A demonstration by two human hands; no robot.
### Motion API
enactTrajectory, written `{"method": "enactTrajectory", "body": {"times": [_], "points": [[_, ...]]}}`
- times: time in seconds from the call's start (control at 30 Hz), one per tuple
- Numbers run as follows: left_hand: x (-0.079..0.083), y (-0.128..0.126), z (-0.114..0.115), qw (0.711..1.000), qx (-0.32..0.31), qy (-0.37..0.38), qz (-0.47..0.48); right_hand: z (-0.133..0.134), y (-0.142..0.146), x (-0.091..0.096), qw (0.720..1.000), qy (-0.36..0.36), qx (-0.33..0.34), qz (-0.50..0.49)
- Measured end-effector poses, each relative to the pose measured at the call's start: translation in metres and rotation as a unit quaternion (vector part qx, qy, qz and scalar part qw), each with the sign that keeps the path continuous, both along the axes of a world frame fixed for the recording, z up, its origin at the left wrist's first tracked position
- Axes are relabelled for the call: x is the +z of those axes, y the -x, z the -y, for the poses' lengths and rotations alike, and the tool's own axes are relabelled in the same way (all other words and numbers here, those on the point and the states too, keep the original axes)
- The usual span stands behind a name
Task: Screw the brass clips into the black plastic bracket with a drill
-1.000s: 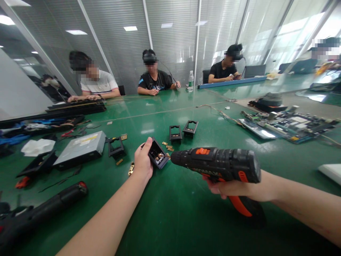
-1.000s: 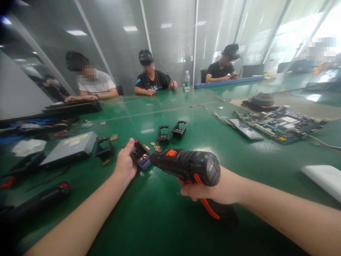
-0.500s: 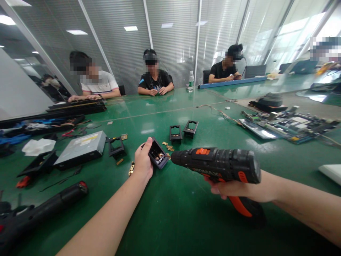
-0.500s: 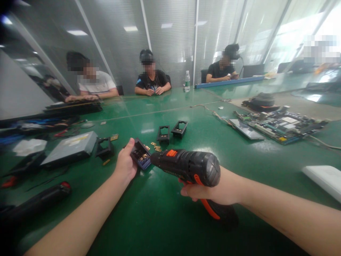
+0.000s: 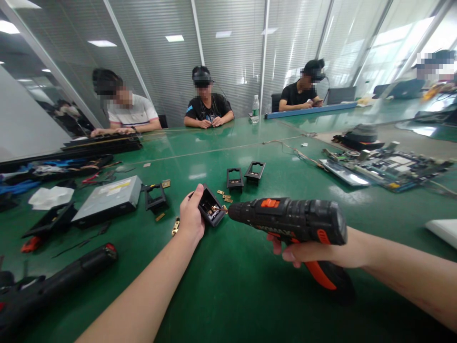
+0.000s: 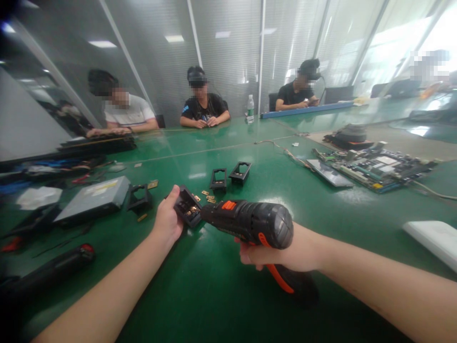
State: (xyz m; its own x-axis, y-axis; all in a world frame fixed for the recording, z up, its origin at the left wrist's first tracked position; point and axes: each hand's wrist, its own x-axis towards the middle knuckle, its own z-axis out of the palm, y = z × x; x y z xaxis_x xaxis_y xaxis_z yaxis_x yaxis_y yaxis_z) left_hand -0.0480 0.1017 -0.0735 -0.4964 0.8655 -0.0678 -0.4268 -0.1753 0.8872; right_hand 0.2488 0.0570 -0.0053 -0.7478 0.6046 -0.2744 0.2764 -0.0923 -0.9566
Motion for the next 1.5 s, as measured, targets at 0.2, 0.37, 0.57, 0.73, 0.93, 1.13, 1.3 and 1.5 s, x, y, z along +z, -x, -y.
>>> {"method": "enactTrajectory", "body": {"times": [0.2, 0.37, 0.57, 0.73, 0.93, 1.13, 1.3, 1.5], "points": [[0.0, 0.001, 0.0, 1.0, 0.005, -0.001, 0.0, -0.006, 0.001, 0.003, 0.993, 0.112, 0.03, 0.006], [0.0, 0.002, 0.0, 1.0, -0.001, 0.004, -0.007, -0.005, 0.004, -0.003, 0.995, 0.092, 0.031, 0.008], [0.002, 0.004, 0.0, 1.0, -0.017, 0.017, -0.003, -0.002, 0.004, -0.005, 0.996, 0.081, 0.021, 0.025], [0.001, 0.005, 0.0, 0.999, -0.026, 0.024, -0.008, -0.003, 0.003, -0.008, 0.997, 0.065, 0.033, 0.009], [0.001, 0.006, 0.0, 0.999, -0.031, 0.018, -0.013, -0.001, 0.007, -0.001, 0.996, 0.082, 0.017, 0.025], [0.001, 0.006, -0.001, 0.999, -0.025, 0.019, -0.011, 0.0, 0.008, 0.0, 0.997, 0.066, 0.024, 0.029], [0.001, 0.006, -0.001, 0.999, -0.025, 0.022, -0.008, 0.0, 0.01, 0.002, 0.995, 0.093, 0.006, 0.033], [0.001, 0.006, -0.001, 0.999, -0.018, 0.026, -0.003, -0.001, 0.008, 0.0, 0.996, 0.083, 0.022, 0.015]]}}
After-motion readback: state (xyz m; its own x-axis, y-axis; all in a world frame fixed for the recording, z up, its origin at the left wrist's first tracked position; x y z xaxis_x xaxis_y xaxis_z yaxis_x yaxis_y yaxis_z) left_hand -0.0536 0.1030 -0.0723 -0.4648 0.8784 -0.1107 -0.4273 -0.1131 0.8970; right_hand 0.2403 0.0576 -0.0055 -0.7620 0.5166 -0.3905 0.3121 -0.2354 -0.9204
